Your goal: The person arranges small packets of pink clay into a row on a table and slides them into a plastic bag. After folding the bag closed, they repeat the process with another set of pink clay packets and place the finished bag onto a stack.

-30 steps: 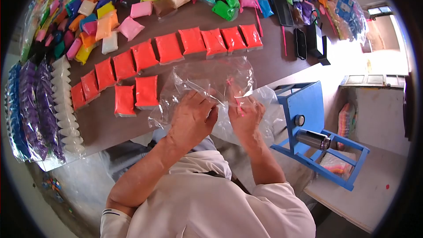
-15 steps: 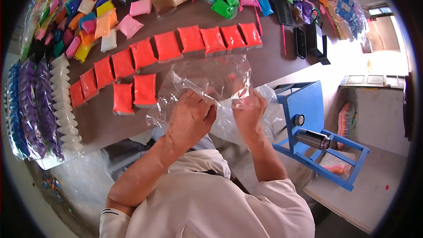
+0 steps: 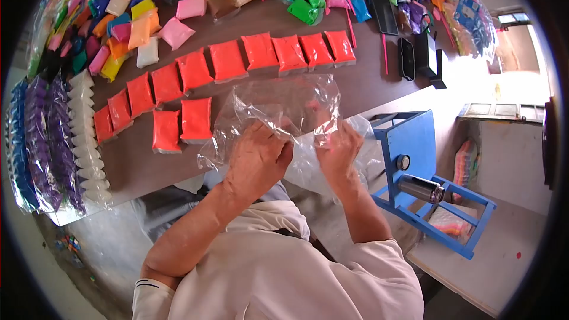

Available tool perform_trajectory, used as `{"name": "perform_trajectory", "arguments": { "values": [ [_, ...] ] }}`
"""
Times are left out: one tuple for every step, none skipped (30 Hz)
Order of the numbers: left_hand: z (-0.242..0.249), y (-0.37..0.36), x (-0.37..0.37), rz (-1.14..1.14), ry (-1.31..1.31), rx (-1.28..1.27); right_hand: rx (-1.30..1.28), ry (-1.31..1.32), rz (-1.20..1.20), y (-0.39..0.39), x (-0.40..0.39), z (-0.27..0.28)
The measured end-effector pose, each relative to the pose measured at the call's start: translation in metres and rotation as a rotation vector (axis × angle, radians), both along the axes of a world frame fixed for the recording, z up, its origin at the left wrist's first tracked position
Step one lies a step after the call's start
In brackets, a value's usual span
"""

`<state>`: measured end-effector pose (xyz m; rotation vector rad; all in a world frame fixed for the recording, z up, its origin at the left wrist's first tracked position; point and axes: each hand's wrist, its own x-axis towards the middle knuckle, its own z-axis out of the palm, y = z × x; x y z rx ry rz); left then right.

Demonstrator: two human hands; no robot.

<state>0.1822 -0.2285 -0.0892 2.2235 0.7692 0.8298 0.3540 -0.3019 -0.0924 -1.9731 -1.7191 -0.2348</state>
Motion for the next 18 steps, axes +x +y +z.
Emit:
{"name": "perform_trajectory", "arguments": {
  "values": [
    [-0.001,-0.002,-0.001,-0.001,-0.001,-0.001,-0.001,-0.001,-0.001,-0.003,-0.001,-0.001],
    [-0.003,-0.003,-0.002,-0.013,0.001,-0.021,0.054,0.026,0.018,-0.007,-0.003,-0.003],
    [-0.005,-0.001,-0.001,-0.019,0.001,-0.039,0.112,0.05,0.043,-0.006,-0.002,-0.005],
    [-0.006,-0.002,-0.002,-0.019,0.003,-0.045,0.106,0.052,0.043,-0.007,-0.001,-0.006],
    [-0.006,-0.002,-0.003,-0.029,0.038,-0.053,0.08,0.04,0.031,-0.005,0.001,-0.008],
    [-0.005,-0.001,-0.004,-0.039,0.072,-0.058,0.057,0.027,0.02,-0.002,0.003,-0.008],
    [-0.004,-0.001,-0.004,-0.039,0.072,-0.059,0.034,0.013,0.007,0.0,0.006,-0.009],
    [-0.002,-0.001,-0.003,-0.033,0.061,-0.048,0.012,-0.002,-0.009,-0.001,0.007,-0.008],
    [0.0,-0.001,-0.002,-0.028,0.048,-0.037,0.013,-0.004,-0.014,-0.004,0.004,-0.007],
    [-0.001,-0.001,-0.002,-0.032,0.047,-0.034,0.003,0.037,0.022,-0.005,-0.002,-0.006],
    [-0.003,-0.001,-0.002,-0.036,0.06,-0.04,-0.007,0.078,0.062,-0.006,-0.005,-0.006],
    [-0.004,-0.001,-0.002,-0.039,0.074,-0.048,0.096,0.057,0.133,-0.002,-0.002,-0.005],
    [-0.004,-0.001,-0.003,-0.038,0.074,-0.049,0.094,0.058,0.134,0.001,0.003,-0.006],
    [-0.004,-0.001,-0.003,-0.046,0.068,-0.043,0.099,0.024,0.09,0.002,0.009,-0.007],
    [-0.003,-0.001,-0.004,-0.054,0.061,-0.035,0.106,-0.011,0.046,0.004,0.013,-0.007],
    [-0.003,-0.001,-0.003,-0.053,0.061,-0.035,0.078,0.023,0.019,0.0,0.009,-0.007],
    [-0.003,-0.001,-0.003,-0.048,0.062,-0.044,0.079,0.022,0.021,-0.002,0.005,-0.007],
    [-0.004,-0.001,-0.003,-0.043,0.064,-0.054,0.045,0.056,0.053,-0.004,0.001,-0.007]
  ]
}}
